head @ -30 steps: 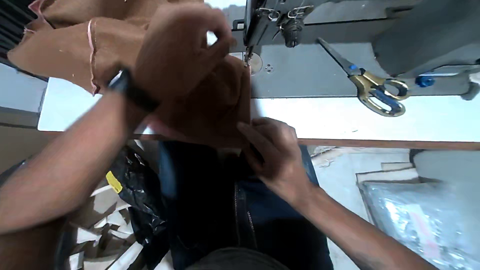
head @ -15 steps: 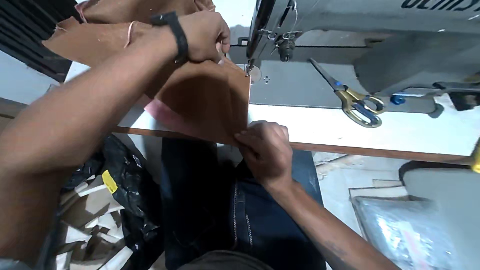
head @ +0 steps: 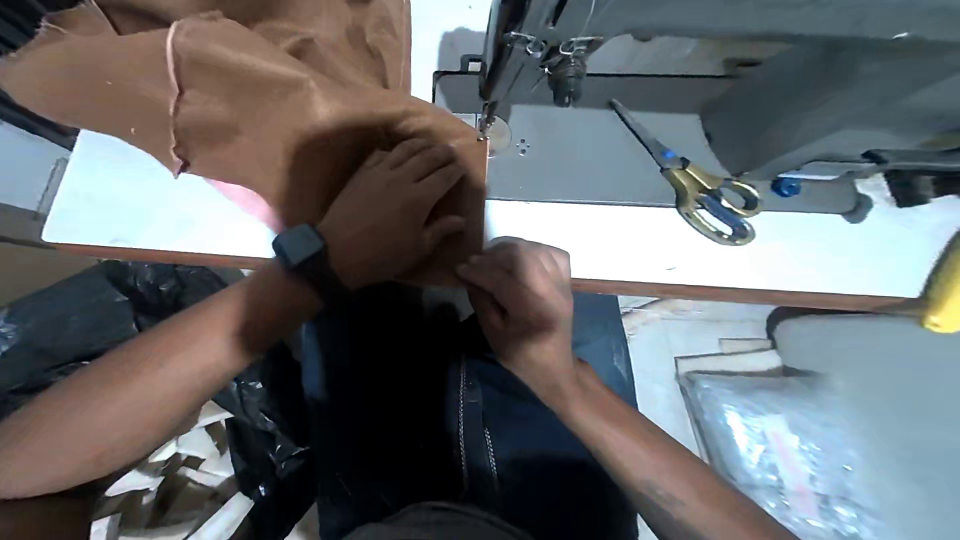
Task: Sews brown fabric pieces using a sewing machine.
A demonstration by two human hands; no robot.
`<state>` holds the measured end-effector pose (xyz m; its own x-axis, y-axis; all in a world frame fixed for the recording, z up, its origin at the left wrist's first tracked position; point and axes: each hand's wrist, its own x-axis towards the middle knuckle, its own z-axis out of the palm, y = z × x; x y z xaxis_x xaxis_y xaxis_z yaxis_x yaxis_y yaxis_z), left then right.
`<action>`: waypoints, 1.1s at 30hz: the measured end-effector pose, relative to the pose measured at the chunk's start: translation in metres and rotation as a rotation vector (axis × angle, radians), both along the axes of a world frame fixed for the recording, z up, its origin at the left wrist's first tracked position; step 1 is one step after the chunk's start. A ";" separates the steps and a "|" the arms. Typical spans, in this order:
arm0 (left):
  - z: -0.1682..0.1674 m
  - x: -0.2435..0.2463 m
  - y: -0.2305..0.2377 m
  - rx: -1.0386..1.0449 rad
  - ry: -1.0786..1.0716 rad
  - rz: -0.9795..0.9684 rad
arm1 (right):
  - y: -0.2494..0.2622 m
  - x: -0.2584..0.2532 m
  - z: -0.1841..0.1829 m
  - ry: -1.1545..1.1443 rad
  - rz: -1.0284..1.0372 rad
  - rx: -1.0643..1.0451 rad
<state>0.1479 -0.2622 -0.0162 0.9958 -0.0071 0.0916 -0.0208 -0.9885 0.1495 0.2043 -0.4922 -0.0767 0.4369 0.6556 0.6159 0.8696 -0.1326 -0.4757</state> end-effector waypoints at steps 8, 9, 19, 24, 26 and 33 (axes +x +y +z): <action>0.065 -0.011 -0.001 0.179 0.308 0.077 | -0.002 0.007 0.004 0.018 0.082 -0.032; 0.066 -0.007 -0.002 0.154 0.207 0.072 | -0.003 0.007 0.005 0.018 0.085 -0.037; -0.020 0.002 -0.005 0.032 -0.097 0.052 | -0.002 0.009 0.004 0.016 0.056 -0.054; -0.010 -0.001 0.000 0.062 0.002 0.034 | -0.003 0.008 0.005 0.014 0.069 -0.060; -0.005 -0.002 0.000 0.083 0.043 0.027 | -0.005 0.009 0.008 0.031 0.081 -0.065; 0.010 0.001 -0.005 0.166 0.097 0.027 | -0.012 0.012 0.012 0.052 0.066 -0.062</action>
